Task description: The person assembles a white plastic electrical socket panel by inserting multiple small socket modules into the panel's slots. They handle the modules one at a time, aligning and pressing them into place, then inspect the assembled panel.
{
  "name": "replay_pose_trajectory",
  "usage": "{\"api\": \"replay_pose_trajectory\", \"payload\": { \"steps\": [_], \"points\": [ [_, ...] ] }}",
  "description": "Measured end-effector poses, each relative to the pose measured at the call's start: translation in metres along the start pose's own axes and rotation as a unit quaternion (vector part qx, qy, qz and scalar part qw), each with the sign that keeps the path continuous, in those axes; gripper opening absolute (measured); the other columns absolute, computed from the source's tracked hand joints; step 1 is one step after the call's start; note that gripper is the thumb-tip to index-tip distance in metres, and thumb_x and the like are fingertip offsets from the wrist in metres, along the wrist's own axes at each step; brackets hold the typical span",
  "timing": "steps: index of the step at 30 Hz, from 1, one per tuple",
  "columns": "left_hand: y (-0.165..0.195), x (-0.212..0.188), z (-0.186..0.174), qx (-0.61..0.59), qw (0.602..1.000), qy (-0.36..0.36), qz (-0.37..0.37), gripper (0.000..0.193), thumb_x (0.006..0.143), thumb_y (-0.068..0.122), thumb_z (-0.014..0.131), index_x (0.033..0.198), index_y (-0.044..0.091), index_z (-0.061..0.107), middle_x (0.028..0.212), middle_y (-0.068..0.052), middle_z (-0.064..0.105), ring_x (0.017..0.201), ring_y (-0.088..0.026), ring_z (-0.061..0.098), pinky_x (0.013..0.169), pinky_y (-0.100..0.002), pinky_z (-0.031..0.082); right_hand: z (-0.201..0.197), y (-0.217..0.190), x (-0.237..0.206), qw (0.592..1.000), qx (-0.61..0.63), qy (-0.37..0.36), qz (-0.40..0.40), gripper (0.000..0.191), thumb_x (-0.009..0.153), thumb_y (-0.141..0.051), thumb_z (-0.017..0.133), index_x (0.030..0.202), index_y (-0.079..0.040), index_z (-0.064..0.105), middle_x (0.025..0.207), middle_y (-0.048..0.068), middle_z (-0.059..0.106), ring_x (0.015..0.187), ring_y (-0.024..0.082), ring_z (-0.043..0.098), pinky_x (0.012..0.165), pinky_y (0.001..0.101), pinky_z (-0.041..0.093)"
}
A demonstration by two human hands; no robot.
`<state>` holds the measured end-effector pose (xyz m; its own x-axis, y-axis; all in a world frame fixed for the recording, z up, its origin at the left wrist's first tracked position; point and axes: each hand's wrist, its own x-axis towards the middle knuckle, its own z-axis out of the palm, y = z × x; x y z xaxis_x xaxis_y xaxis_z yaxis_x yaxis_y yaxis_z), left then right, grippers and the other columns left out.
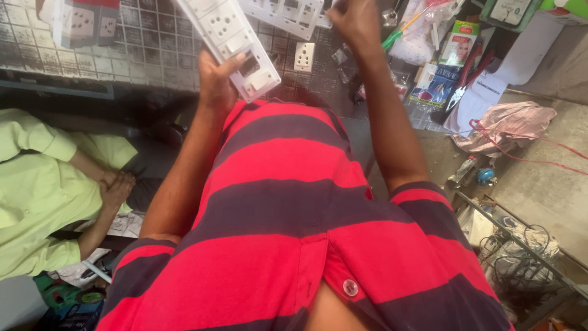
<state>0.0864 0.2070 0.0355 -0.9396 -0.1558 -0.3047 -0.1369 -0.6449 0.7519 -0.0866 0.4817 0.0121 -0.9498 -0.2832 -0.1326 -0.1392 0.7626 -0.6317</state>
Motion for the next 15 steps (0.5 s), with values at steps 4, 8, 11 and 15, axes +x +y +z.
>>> {"api": "replay_pose_trajectory", "payload": {
  "steps": [4,8,11,15],
  "points": [
    [-0.001,-0.002,0.006,-0.051,0.999,0.009,0.011,0.057,0.085,-0.007,0.066,0.138,-0.001,0.045,0.12,-0.016,0.062,0.115,-0.027,0.068,0.11,-0.044,0.06,0.031,-0.018,-0.054,0.995,0.032,-0.086,0.047,0.049,0.078,-0.023,0.094,0.11,0.0,0.065,0.092,0.017,0.075,0.08,0.023,0.076,0.068,0.0369,0.061],
    [-0.004,0.006,0.019,-0.07,0.997,-0.042,0.002,0.066,0.087,0.0,0.063,0.147,-0.004,0.036,0.128,-0.019,0.059,0.126,-0.03,0.064,0.118,-0.045,0.055,0.04,-0.033,-0.081,0.979,0.152,-0.092,0.097,0.048,0.083,-0.011,0.083,0.126,-0.005,0.064,0.1,0.014,0.077,0.085,0.021,0.078,0.067,0.0311,0.066],
    [-0.006,0.012,0.023,-0.101,0.992,-0.068,-0.026,0.07,0.088,0.006,0.06,0.15,-0.004,0.03,0.133,-0.019,0.058,0.131,-0.031,0.062,0.12,-0.046,0.053,0.02,-0.047,-0.103,0.936,0.319,-0.035,0.144,0.039,0.089,-0.011,0.078,0.125,-0.006,0.065,0.105,0.011,0.072,0.089,0.017,0.08,0.067,0.0309,0.067],
    [-0.007,0.018,0.032,-0.169,0.978,-0.091,-0.082,0.068,0.09,0.009,0.056,0.151,-0.012,0.036,0.139,-0.024,0.059,0.132,-0.034,0.062,0.12,-0.047,0.052,-0.004,-0.08,-0.119,0.88,0.464,-0.004,0.101,0.031,0.097,-0.016,0.076,0.123,-0.002,0.066,0.098,0.011,0.077,0.083,0.014,0.076,0.067,0.0299,0.068]
  ]
}}
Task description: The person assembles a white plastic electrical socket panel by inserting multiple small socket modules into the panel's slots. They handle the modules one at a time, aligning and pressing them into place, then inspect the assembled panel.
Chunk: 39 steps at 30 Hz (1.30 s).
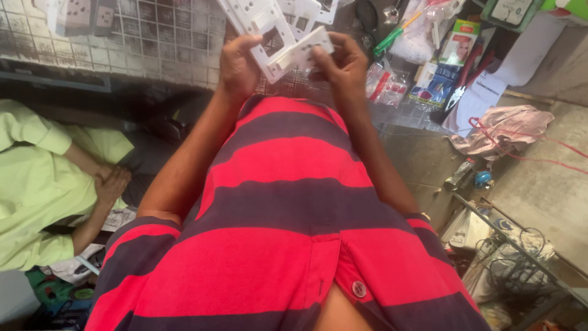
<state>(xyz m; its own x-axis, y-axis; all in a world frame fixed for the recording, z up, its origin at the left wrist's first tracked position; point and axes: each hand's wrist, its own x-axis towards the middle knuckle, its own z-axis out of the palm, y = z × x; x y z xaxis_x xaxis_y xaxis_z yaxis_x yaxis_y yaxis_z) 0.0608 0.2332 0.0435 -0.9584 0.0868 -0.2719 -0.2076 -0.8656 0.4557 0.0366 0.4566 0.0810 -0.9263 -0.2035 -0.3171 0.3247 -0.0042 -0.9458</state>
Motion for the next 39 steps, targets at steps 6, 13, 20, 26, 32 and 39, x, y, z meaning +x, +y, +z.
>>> {"api": "replay_pose_trajectory", "payload": {
  "steps": [6,13,20,26,32,39],
  "points": [
    [0.001,0.003,0.019,0.104,0.988,-0.107,0.043,0.073,0.082,0.007,0.061,0.15,-0.003,0.038,0.138,-0.023,0.06,0.13,-0.035,0.063,0.118,-0.049,0.055,0.031,-0.019,0.002,0.999,-0.042,-0.001,-0.01,0.034,0.092,-0.027,0.084,0.105,-0.001,0.068,0.092,0.007,0.077,0.08,0.01,0.073,0.066,0.0231,0.06],
    [0.0,0.006,0.025,0.152,0.982,-0.107,0.041,0.074,0.085,-0.002,0.069,0.152,-0.002,0.036,0.143,-0.024,0.059,0.129,-0.032,0.063,0.119,-0.046,0.053,0.023,-0.029,0.003,0.999,0.045,-0.01,-0.012,0.035,0.091,-0.028,0.086,0.105,0.002,0.074,0.093,0.007,0.078,0.08,0.006,0.069,0.072,0.0209,0.055],
    [-0.005,0.005,0.021,0.105,0.989,-0.1,0.04,0.083,0.083,-0.003,0.068,0.154,0.007,0.027,0.14,-0.021,0.059,0.131,-0.032,0.064,0.118,-0.047,0.055,0.025,-0.037,-0.003,0.999,0.017,0.032,0.017,0.031,0.091,-0.028,0.083,0.1,0.001,0.079,0.08,0.004,0.076,0.063,0.003,0.055,0.057,0.0193,0.042],
    [-0.005,0.007,0.021,0.142,0.982,-0.114,0.056,0.078,0.089,-0.006,0.069,0.153,0.006,0.027,0.14,-0.022,0.059,0.131,-0.032,0.066,0.114,-0.047,0.058,0.023,-0.026,-0.006,0.999,0.016,0.02,-0.031,0.031,0.096,-0.027,0.085,0.102,0.003,0.079,0.101,0.01,0.072,0.088,0.012,0.069,0.081,0.0267,0.059],
    [-0.004,0.004,0.022,0.153,0.981,-0.103,0.051,0.07,0.096,-0.006,0.069,0.15,0.005,0.027,0.137,-0.022,0.059,0.129,-0.033,0.066,0.113,-0.05,0.06,0.018,-0.029,0.002,0.998,0.022,-0.014,0.055,0.061,0.083,-0.032,0.09,0.127,-0.005,0.059,0.109,0.012,0.073,0.095,0.018,0.073,0.074,0.0296,0.061],
    [0.001,-0.005,0.022,0.118,0.99,-0.08,0.009,0.073,0.098,-0.002,0.07,0.154,0.002,0.022,0.138,-0.022,0.057,0.131,-0.033,0.064,0.114,-0.048,0.059,0.005,-0.029,0.011,0.988,0.026,-0.105,0.111,0.071,0.083,-0.024,0.092,0.136,-0.008,0.049,0.1,0.008,0.067,0.091,0.017,0.072,0.072,0.0295,0.061]
  ]
}}
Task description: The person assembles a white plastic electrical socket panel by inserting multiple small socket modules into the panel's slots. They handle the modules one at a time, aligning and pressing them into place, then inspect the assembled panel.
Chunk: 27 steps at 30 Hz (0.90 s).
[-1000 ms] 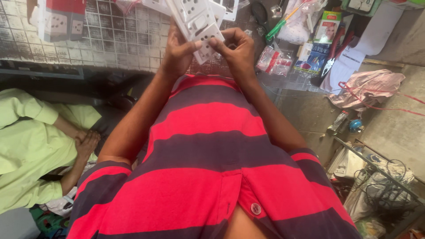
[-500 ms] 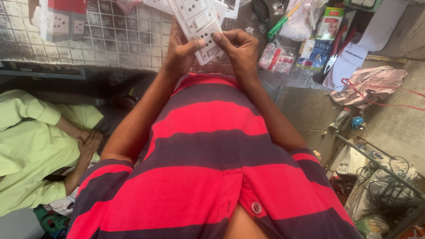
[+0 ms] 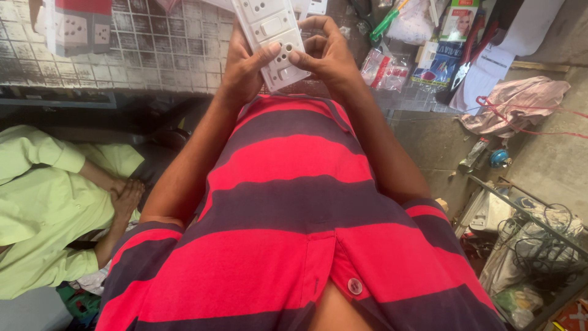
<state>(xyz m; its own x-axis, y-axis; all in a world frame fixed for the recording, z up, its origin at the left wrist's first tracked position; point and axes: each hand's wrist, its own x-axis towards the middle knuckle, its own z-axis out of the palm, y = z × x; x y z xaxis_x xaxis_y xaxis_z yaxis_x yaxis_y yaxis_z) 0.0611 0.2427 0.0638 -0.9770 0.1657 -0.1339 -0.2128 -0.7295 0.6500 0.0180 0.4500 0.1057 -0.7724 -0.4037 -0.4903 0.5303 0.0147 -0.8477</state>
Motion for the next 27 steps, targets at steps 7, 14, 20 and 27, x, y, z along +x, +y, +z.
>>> {"api": "replay_pose_trajectory", "payload": {
  "steps": [7,14,20,27],
  "points": [
    [0.011,-0.001,0.0,0.042,0.998,-0.054,-0.011,0.077,0.097,-0.003,0.069,0.154,0.004,0.017,0.138,-0.022,0.058,0.129,-0.031,0.066,0.11,-0.047,0.062,-0.001,0.006,-0.005,0.996,0.067,-0.06,-0.02,0.069,0.086,-0.015,0.093,0.133,-0.008,0.043,0.103,0.009,0.067,0.099,0.019,0.071,0.085,0.0339,0.064],
    [0.009,-0.011,-0.003,0.034,0.997,-0.061,-0.041,0.079,0.098,-0.001,0.072,0.157,0.0,0.019,0.141,-0.021,0.056,0.131,-0.029,0.063,0.113,-0.046,0.058,-0.004,-0.003,-0.019,0.992,0.105,-0.074,0.008,0.059,0.091,-0.017,0.087,0.132,-0.005,0.046,0.109,0.012,0.067,0.104,0.022,0.071,0.089,0.0385,0.065],
    [0.015,-0.024,0.0,0.098,0.992,-0.06,-0.058,0.079,0.097,0.006,0.074,0.155,-0.002,0.019,0.14,-0.023,0.058,0.135,-0.03,0.063,0.116,-0.046,0.058,0.001,-0.002,-0.032,0.995,0.056,-0.076,-0.008,0.064,0.093,-0.022,0.084,0.138,-0.002,0.043,0.112,0.013,0.069,0.108,0.02,0.073,0.094,0.0367,0.066],
    [0.021,-0.023,0.013,0.049,0.993,-0.01,-0.11,0.074,0.098,-0.001,0.068,0.155,-0.004,0.02,0.14,-0.026,0.056,0.132,-0.031,0.063,0.113,-0.044,0.059,0.007,0.006,-0.031,0.999,-0.016,-0.029,0.039,0.061,0.098,-0.028,0.076,0.144,0.004,0.051,0.118,0.014,0.072,0.1,0.014,0.07,0.072,0.0248,0.057]
  ]
}}
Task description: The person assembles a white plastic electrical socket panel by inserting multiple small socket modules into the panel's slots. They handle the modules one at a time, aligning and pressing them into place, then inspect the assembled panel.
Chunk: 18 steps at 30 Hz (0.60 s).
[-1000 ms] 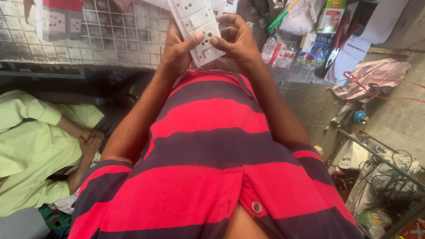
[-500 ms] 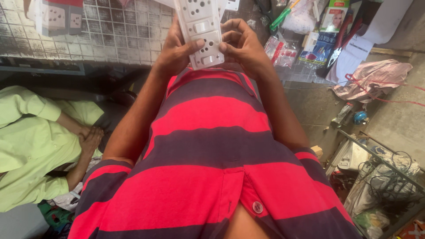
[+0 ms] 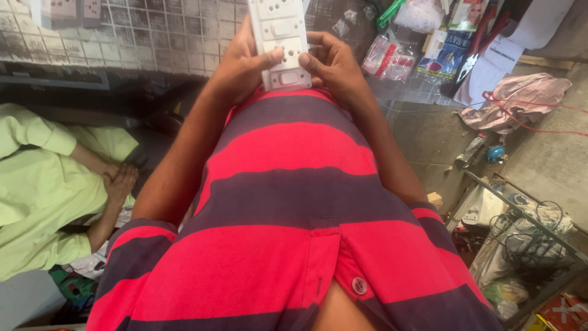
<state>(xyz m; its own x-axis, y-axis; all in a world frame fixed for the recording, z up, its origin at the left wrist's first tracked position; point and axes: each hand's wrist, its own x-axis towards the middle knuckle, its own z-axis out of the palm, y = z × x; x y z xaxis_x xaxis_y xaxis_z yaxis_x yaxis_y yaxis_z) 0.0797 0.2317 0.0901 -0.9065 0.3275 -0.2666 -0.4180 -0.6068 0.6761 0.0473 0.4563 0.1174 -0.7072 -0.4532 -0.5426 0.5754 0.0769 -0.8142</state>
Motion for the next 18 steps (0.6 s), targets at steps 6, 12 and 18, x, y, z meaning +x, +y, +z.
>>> {"api": "replay_pose_trajectory", "payload": {
  "steps": [6,12,18],
  "points": [
    [-0.018,0.008,-0.006,-0.098,0.989,0.096,-0.05,0.053,0.101,-0.005,0.056,0.147,-0.011,0.031,0.137,-0.027,0.057,0.123,-0.032,0.066,0.105,-0.044,0.062,0.007,0.002,0.002,0.998,0.059,0.007,0.029,0.046,0.102,-0.027,0.071,0.132,0.006,0.061,0.113,0.011,0.074,0.09,0.01,0.072,0.066,0.0214,0.06],
    [-0.02,0.005,-0.008,-0.095,0.992,0.076,-0.042,0.05,0.101,-0.006,0.057,0.144,-0.009,0.033,0.133,-0.026,0.06,0.12,-0.03,0.067,0.103,-0.043,0.062,0.011,-0.006,0.001,0.998,0.027,0.016,0.053,0.041,0.1,-0.024,0.072,0.128,0.005,0.062,0.103,0.009,0.077,0.081,0.008,0.072,0.061,0.0206,0.058],
    [-0.004,0.001,0.011,0.029,0.996,0.077,0.033,0.07,0.095,-0.01,0.067,0.15,-0.002,0.024,0.131,-0.023,0.062,0.12,-0.027,0.069,0.103,-0.04,0.063,0.008,-0.004,0.006,0.996,-0.062,0.039,-0.046,0.044,0.098,-0.023,0.078,0.131,0.004,0.065,0.105,0.007,0.077,0.077,0.005,0.065,0.055,0.0205,0.046]
  ]
}}
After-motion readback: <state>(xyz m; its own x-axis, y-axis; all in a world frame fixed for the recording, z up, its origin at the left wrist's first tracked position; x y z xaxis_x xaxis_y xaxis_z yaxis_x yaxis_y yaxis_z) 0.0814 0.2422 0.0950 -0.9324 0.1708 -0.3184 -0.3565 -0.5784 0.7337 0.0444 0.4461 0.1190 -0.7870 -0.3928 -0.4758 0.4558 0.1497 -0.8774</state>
